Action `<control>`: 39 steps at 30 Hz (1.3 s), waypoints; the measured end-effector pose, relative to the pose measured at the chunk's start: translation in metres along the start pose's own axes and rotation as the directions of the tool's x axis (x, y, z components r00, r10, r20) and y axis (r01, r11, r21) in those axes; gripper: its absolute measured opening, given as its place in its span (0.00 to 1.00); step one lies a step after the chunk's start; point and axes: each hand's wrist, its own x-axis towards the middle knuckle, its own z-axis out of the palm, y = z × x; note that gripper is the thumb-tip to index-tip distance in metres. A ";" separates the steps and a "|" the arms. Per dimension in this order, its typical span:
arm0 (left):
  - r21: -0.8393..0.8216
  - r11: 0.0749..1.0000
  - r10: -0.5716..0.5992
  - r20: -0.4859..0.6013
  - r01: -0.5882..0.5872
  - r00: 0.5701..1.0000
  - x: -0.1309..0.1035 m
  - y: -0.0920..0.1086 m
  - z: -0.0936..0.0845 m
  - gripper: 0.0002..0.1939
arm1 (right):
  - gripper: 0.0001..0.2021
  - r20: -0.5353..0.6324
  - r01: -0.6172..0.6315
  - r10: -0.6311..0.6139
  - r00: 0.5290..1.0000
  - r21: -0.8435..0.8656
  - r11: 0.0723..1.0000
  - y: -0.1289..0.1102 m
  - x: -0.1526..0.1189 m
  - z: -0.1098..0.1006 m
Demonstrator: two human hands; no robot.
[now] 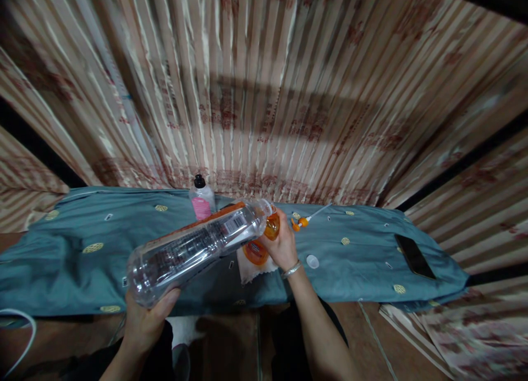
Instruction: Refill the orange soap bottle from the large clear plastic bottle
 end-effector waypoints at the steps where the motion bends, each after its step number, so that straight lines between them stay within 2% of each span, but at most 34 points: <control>1: -0.007 1.000 -0.016 -0.003 0.016 1.000 0.000 0.001 0.000 0.31 | 0.29 0.000 0.002 -0.002 1.000 0.001 1.000 0.000 0.000 0.000; 9: -0.019 0.997 -0.081 -0.057 0.080 0.995 0.004 0.011 0.003 0.37 | 0.29 0.009 -0.018 0.018 1.000 0.015 1.000 -0.002 0.000 -0.001; 14: -0.044 0.995 -0.091 -0.002 0.091 0.996 0.003 0.013 0.003 0.37 | 0.29 0.012 -0.016 0.016 1.000 0.007 1.000 -0.001 0.000 -0.001; 25: -0.049 0.991 -0.129 -0.011 0.128 0.992 0.002 0.013 0.004 0.39 | 0.31 -0.001 -0.007 0.007 1.000 -0.004 1.000 0.000 0.000 0.000; 32: -0.046 0.995 -0.095 -0.112 0.090 0.989 0.004 0.025 0.012 0.38 | 0.31 -0.002 -0.013 0.013 1.000 0.017 1.000 -0.001 0.000 0.000; 39: -0.041 0.995 -0.092 -0.050 0.090 0.995 0.004 0.020 0.009 0.38 | 0.30 0.005 -0.015 0.015 1.000 -0.007 1.000 -0.001 0.000 -0.001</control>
